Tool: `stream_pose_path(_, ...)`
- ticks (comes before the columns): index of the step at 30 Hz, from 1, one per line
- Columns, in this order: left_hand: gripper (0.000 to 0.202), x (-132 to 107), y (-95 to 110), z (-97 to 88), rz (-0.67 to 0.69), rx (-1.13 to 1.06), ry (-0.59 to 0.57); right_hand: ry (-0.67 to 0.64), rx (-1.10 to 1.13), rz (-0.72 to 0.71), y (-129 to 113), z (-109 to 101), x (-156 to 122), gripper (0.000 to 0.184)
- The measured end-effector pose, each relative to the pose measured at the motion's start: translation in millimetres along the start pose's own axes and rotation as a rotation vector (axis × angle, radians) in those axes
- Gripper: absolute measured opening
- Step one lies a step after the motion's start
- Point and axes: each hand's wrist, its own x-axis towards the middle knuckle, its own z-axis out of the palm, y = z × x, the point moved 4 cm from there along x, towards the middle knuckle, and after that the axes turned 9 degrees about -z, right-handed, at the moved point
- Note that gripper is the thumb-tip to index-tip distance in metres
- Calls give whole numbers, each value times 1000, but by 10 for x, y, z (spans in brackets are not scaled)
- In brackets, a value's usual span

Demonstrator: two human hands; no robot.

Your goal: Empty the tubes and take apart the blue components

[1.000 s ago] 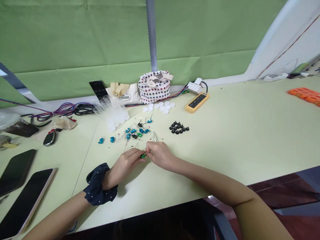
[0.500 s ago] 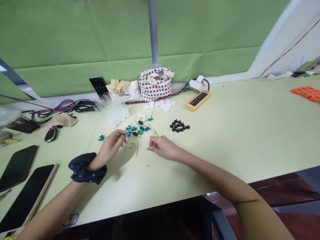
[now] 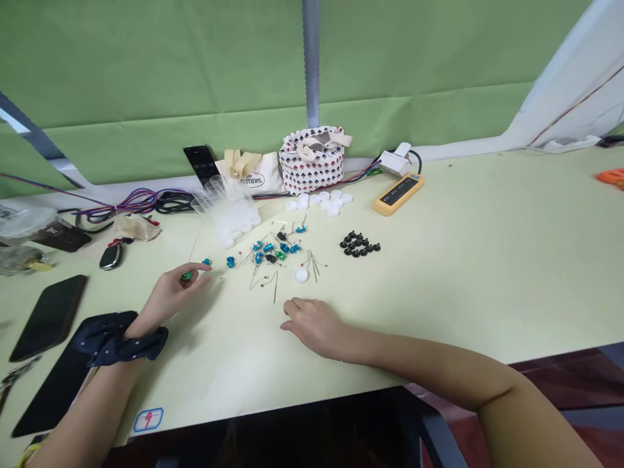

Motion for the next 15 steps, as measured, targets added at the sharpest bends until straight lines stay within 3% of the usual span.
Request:
stream_pose_path(8,29,60,-45,201,130,148,56,-12,-35,14,29,70,49,19)
stream_pose_path(15,23,97,-45,305,189,198,71,140,-19,220,430,-285,260,19)
